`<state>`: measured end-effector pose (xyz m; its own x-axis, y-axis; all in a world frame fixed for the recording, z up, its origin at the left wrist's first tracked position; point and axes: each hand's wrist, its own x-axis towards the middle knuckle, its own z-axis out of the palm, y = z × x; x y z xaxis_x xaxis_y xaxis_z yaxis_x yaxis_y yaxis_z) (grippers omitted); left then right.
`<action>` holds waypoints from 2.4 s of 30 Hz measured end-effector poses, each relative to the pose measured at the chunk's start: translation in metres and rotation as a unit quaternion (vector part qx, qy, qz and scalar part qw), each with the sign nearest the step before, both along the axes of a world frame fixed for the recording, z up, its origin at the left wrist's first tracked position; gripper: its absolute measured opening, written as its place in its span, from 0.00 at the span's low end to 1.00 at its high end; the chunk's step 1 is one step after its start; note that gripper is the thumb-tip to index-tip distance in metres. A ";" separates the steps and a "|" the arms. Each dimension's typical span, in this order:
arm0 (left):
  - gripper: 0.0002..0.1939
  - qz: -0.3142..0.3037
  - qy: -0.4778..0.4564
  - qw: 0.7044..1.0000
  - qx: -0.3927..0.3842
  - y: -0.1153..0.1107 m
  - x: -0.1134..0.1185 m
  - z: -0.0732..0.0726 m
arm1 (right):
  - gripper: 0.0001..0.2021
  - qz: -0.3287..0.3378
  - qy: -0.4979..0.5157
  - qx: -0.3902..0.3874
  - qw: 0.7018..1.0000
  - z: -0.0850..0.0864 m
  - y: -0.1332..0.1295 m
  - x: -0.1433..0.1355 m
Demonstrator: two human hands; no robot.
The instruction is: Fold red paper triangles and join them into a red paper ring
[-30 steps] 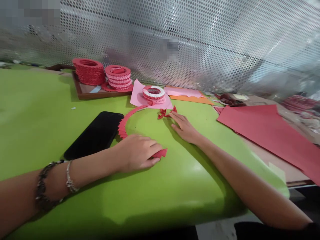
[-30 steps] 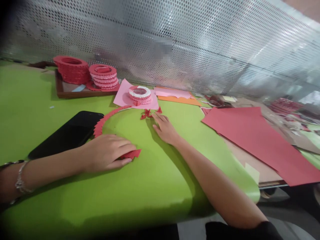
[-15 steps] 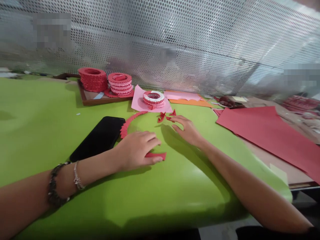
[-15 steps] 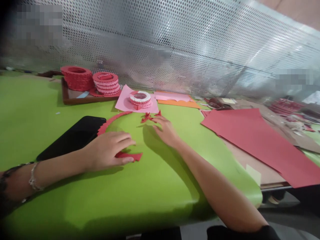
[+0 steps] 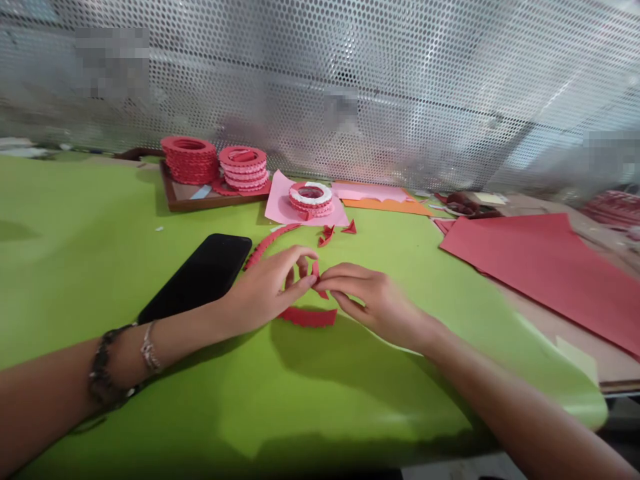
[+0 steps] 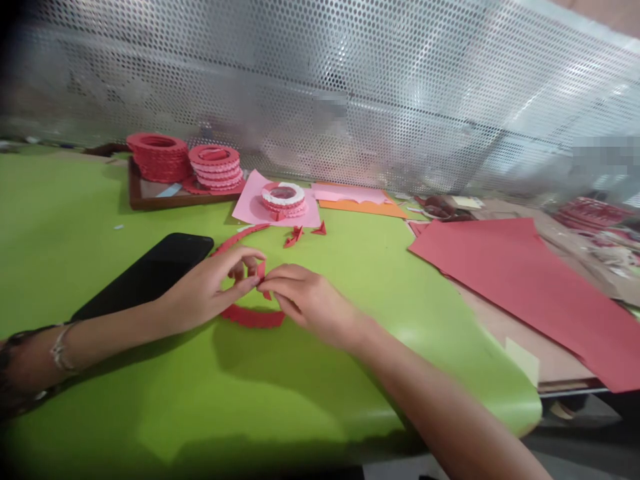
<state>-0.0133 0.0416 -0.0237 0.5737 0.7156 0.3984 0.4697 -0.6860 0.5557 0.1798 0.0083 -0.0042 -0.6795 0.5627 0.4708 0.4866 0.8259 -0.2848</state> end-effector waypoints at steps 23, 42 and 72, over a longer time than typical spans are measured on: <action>0.07 -0.106 -0.178 0.934 -0.290 -0.009 0.007 0.009 | 0.05 -0.019 0.251 -0.216 0.943 -0.006 -0.002 -0.008; 0.19 -0.044 0.060 0.993 -0.086 -0.013 0.004 0.003 | 0.05 -0.130 0.102 -0.077 0.983 0.008 -0.001 0.005; 0.10 -0.169 0.008 0.985 0.021 -0.022 -0.002 0.025 | 0.04 -0.052 0.028 0.196 0.979 0.021 -0.026 0.013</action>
<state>-0.0155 0.0196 0.0012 0.7828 0.4663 0.4122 0.2191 -0.8264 0.5187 0.1924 -0.0174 0.0170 -0.5954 0.3962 0.6990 0.5666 0.8238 0.0157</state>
